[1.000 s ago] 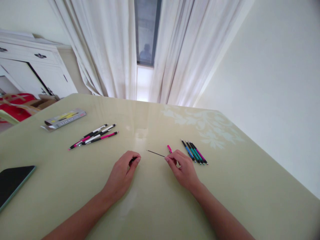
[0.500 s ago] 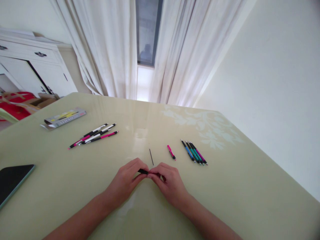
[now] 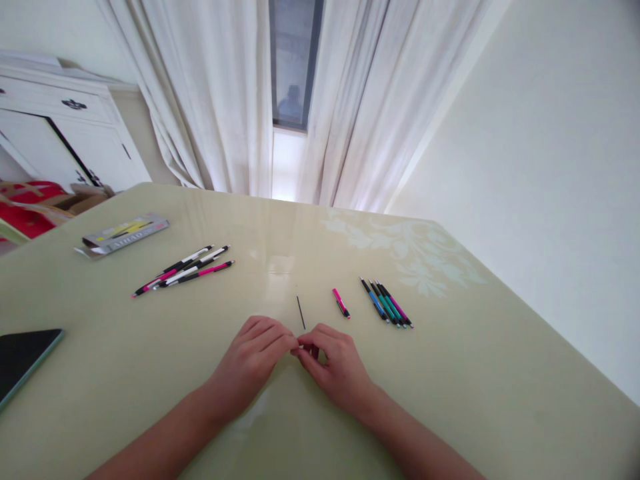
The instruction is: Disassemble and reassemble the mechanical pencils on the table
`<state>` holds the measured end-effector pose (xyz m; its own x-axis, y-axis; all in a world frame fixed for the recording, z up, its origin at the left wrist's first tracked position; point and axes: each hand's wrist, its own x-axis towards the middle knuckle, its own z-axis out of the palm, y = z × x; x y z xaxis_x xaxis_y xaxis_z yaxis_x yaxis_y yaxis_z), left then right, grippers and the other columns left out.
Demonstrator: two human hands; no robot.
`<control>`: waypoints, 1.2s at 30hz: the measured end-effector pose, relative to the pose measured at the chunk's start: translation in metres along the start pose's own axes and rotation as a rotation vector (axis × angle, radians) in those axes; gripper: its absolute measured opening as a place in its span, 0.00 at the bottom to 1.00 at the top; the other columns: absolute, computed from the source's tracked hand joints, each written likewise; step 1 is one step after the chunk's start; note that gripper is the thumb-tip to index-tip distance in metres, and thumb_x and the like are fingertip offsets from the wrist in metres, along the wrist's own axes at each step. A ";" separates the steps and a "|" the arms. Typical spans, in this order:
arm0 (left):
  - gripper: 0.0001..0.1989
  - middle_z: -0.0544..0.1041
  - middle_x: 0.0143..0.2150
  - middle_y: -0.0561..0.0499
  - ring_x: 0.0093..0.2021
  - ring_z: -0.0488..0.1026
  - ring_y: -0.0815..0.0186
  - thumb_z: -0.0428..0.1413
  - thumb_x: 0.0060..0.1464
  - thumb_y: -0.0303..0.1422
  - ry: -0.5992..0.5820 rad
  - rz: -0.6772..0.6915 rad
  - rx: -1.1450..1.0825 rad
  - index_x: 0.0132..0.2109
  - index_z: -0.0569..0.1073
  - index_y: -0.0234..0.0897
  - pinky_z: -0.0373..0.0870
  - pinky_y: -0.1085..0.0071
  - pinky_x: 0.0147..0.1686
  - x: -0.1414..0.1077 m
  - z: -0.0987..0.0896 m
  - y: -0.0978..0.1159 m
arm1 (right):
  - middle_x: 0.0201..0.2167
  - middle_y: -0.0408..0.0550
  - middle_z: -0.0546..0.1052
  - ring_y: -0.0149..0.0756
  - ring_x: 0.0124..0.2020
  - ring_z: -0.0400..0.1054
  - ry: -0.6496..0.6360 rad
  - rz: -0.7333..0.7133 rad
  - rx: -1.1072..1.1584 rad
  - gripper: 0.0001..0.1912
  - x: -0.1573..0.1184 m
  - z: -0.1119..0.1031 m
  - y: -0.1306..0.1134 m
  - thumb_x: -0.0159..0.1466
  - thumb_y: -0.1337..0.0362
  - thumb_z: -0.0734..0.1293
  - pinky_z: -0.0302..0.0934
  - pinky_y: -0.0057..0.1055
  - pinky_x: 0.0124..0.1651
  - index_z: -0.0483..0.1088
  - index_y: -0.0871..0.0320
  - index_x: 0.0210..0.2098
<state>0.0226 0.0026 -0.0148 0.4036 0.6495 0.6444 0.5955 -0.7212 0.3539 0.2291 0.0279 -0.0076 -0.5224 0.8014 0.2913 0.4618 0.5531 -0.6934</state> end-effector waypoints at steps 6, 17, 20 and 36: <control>0.08 0.80 0.40 0.49 0.43 0.73 0.61 0.51 0.71 0.29 -0.019 0.034 0.040 0.46 0.76 0.37 0.61 0.63 0.49 0.003 -0.004 0.005 | 0.29 0.44 0.76 0.31 0.29 0.70 0.002 -0.023 -0.021 0.06 -0.001 0.001 0.001 0.66 0.70 0.69 0.60 0.25 0.33 0.79 0.57 0.38; 0.06 0.80 0.40 0.51 0.42 0.73 0.61 0.57 0.68 0.36 0.019 -0.281 0.097 0.45 0.77 0.40 0.63 0.62 0.47 0.002 0.003 -0.009 | 0.31 0.46 0.77 0.36 0.33 0.72 0.149 0.047 -0.434 0.04 0.012 -0.015 0.023 0.68 0.66 0.67 0.62 0.30 0.38 0.73 0.56 0.35; 0.06 0.79 0.41 0.51 0.42 0.72 0.61 0.57 0.68 0.36 -0.014 -0.260 0.088 0.46 0.78 0.42 0.63 0.61 0.48 0.002 0.004 -0.009 | 0.31 0.47 0.78 0.38 0.32 0.73 0.197 0.084 -0.589 0.05 0.019 -0.011 0.031 0.67 0.66 0.68 0.61 0.32 0.37 0.73 0.56 0.34; 0.07 0.77 0.43 0.50 0.44 0.76 0.66 0.54 0.68 0.26 0.088 -0.155 -0.226 0.51 0.72 0.40 0.75 0.72 0.46 0.004 -0.002 0.003 | 0.36 0.48 0.77 0.37 0.38 0.72 0.086 -0.295 -0.281 0.09 0.008 -0.015 0.016 0.75 0.63 0.63 0.65 0.32 0.44 0.75 0.55 0.42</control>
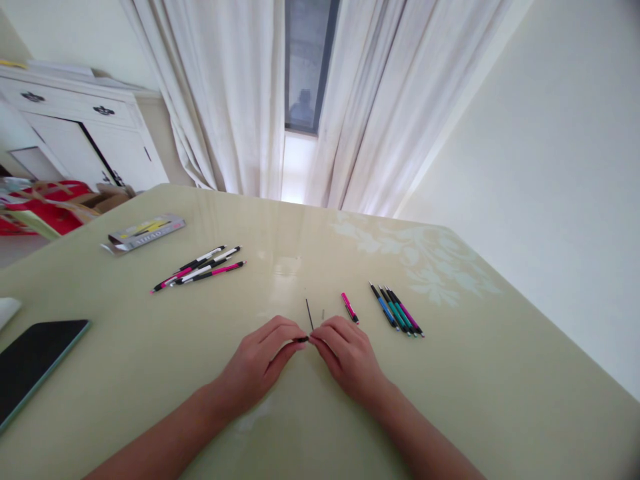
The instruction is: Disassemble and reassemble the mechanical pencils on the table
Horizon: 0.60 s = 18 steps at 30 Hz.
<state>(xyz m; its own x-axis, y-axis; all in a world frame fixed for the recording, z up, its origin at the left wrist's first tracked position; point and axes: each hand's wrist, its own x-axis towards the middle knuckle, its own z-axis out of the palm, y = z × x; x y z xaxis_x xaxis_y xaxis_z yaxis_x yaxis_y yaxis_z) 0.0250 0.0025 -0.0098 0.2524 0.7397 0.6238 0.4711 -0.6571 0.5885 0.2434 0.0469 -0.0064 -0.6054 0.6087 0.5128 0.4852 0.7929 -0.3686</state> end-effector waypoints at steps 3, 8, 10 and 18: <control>0.05 0.78 0.42 0.50 0.43 0.77 0.65 0.54 0.68 0.28 0.025 -0.060 -0.004 0.49 0.72 0.41 0.75 0.71 0.44 0.001 -0.002 -0.001 | 0.39 0.50 0.79 0.38 0.42 0.72 0.007 0.003 0.030 0.07 0.000 -0.002 -0.001 0.73 0.63 0.64 0.66 0.33 0.47 0.74 0.57 0.45; 0.07 0.80 0.44 0.50 0.44 0.78 0.66 0.55 0.68 0.28 0.015 -0.099 -0.039 0.51 0.73 0.41 0.76 0.72 0.45 0.000 -0.003 -0.004 | 0.37 0.50 0.80 0.37 0.39 0.73 0.012 -0.007 0.010 0.07 -0.002 -0.004 0.000 0.73 0.63 0.64 0.66 0.34 0.45 0.75 0.56 0.44; 0.11 0.80 0.48 0.49 0.44 0.79 0.67 0.54 0.69 0.29 0.014 -0.138 -0.027 0.56 0.72 0.41 0.76 0.71 0.47 0.000 -0.002 -0.004 | 0.35 0.50 0.79 0.37 0.37 0.73 0.035 0.029 -0.028 0.07 -0.003 -0.007 0.002 0.73 0.63 0.64 0.66 0.33 0.43 0.75 0.56 0.43; 0.08 0.79 0.44 0.50 0.44 0.77 0.67 0.52 0.70 0.28 -0.009 -0.159 0.020 0.51 0.74 0.40 0.74 0.72 0.46 0.001 -0.001 -0.005 | 0.35 0.51 0.80 0.39 0.33 0.73 0.040 0.263 -0.308 0.09 -0.007 -0.005 0.029 0.72 0.65 0.63 0.64 0.34 0.40 0.74 0.58 0.48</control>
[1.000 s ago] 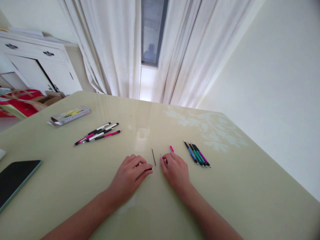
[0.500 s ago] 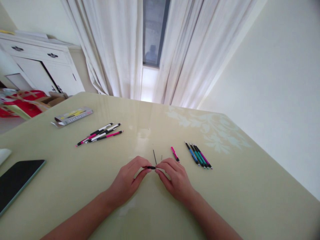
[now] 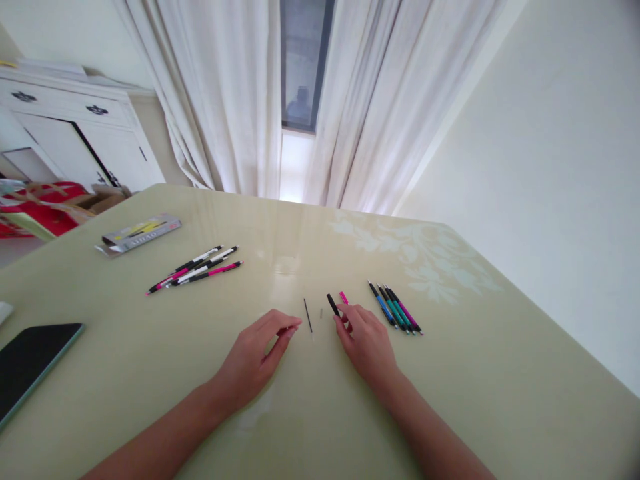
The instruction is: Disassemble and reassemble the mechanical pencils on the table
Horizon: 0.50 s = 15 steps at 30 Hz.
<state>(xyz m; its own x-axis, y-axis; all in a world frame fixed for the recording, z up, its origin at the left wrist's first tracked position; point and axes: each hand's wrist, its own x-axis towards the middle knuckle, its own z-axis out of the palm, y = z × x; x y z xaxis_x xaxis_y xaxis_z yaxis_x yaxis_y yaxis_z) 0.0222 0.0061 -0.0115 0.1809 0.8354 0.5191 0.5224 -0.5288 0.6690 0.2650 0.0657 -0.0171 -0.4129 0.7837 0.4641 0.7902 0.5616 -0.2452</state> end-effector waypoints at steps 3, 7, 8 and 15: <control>0.09 0.78 0.43 0.49 0.44 0.76 0.66 0.51 0.70 0.27 -0.037 0.016 -0.014 0.51 0.74 0.39 0.74 0.71 0.47 -0.001 0.001 -0.001 | 0.36 0.52 0.80 0.40 0.34 0.72 -0.014 -0.001 -0.128 0.10 -0.001 0.005 0.002 0.72 0.66 0.63 0.64 0.35 0.40 0.76 0.58 0.46; 0.11 0.78 0.47 0.46 0.49 0.76 0.64 0.49 0.71 0.27 -0.137 0.034 0.009 0.53 0.74 0.40 0.73 0.68 0.50 -0.002 0.001 -0.003 | 0.34 0.52 0.79 0.40 0.33 0.72 0.031 -0.011 -0.146 0.12 0.000 0.003 0.001 0.74 0.64 0.61 0.64 0.36 0.40 0.76 0.59 0.46; 0.12 0.78 0.49 0.46 0.50 0.75 0.63 0.49 0.71 0.27 -0.179 0.042 0.040 0.55 0.74 0.41 0.73 0.66 0.52 -0.002 0.001 -0.003 | 0.34 0.52 0.79 0.40 0.33 0.72 0.056 -0.012 -0.118 0.12 0.001 0.001 0.001 0.74 0.64 0.61 0.64 0.36 0.41 0.76 0.59 0.47; 0.26 0.66 0.71 0.45 0.68 0.65 0.54 0.52 0.69 0.31 -0.476 0.174 0.297 0.71 0.61 0.46 0.64 0.52 0.65 -0.003 0.004 0.000 | 0.36 0.52 0.79 0.40 0.37 0.72 0.116 -0.056 0.003 0.10 0.002 -0.002 -0.004 0.74 0.65 0.61 0.64 0.36 0.45 0.75 0.59 0.45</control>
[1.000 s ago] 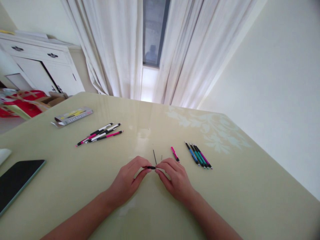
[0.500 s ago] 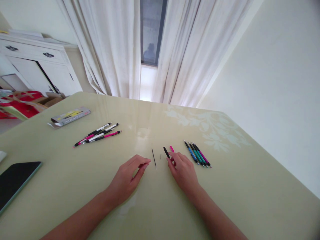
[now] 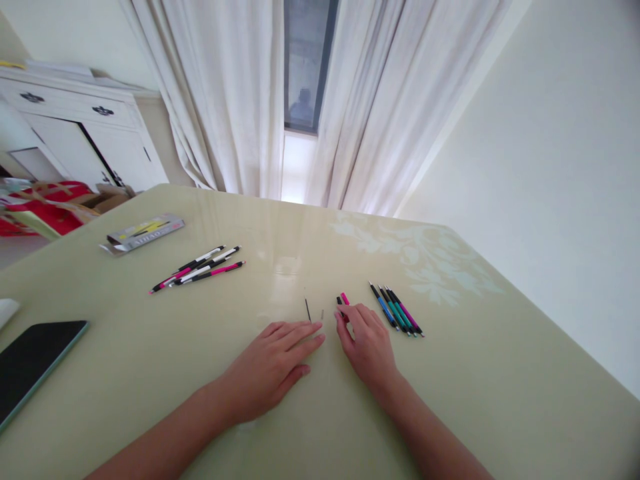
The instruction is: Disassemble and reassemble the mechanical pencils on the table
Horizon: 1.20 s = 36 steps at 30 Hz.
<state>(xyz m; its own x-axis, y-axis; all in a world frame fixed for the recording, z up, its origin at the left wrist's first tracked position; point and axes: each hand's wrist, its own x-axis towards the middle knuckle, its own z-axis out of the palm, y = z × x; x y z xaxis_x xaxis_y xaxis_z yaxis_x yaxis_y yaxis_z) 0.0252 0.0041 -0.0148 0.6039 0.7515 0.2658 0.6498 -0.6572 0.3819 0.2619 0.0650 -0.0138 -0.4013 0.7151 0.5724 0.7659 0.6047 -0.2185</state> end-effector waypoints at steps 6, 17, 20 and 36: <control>0.30 0.63 0.73 0.46 0.71 0.63 0.57 0.52 0.69 0.34 0.016 0.038 0.053 0.74 0.55 0.47 0.61 0.55 0.67 -0.001 0.003 -0.003 | 0.37 0.52 0.78 0.41 0.40 0.71 -0.030 -0.009 -0.020 0.11 0.001 0.005 -0.004 0.74 0.66 0.60 0.64 0.37 0.48 0.75 0.58 0.44; 0.29 0.66 0.71 0.47 0.69 0.65 0.58 0.53 0.69 0.36 0.036 0.033 0.070 0.73 0.59 0.47 0.61 0.56 0.68 -0.002 0.005 -0.004 | 0.46 0.53 0.79 0.43 0.49 0.72 -0.148 -0.112 -0.095 0.13 0.001 0.017 -0.004 0.72 0.67 0.65 0.61 0.39 0.49 0.74 0.55 0.55; 0.26 0.69 0.69 0.46 0.67 0.68 0.57 0.53 0.69 0.36 0.047 0.015 0.062 0.71 0.63 0.45 0.62 0.56 0.68 -0.002 0.005 -0.002 | 0.47 0.51 0.80 0.42 0.49 0.71 -0.173 -0.139 -0.092 0.12 0.001 0.018 -0.003 0.72 0.68 0.66 0.60 0.39 0.50 0.75 0.53 0.53; 0.06 0.79 0.43 0.50 0.44 0.75 0.62 0.55 0.68 0.31 0.200 -0.198 -0.103 0.45 0.77 0.40 0.73 0.64 0.47 -0.001 0.007 -0.008 | 0.38 0.50 0.80 0.43 0.42 0.72 -0.122 -0.167 -0.094 0.12 -0.001 0.021 -0.003 0.72 0.73 0.62 0.63 0.40 0.48 0.74 0.57 0.49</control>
<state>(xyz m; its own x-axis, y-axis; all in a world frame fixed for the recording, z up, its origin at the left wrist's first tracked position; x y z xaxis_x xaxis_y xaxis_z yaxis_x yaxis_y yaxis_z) 0.0222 0.0080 -0.0248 0.3605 0.8674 0.3429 0.6889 -0.4955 0.5290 0.2498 0.0700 -0.0304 -0.5801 0.6480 0.4935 0.7246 0.6873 -0.0507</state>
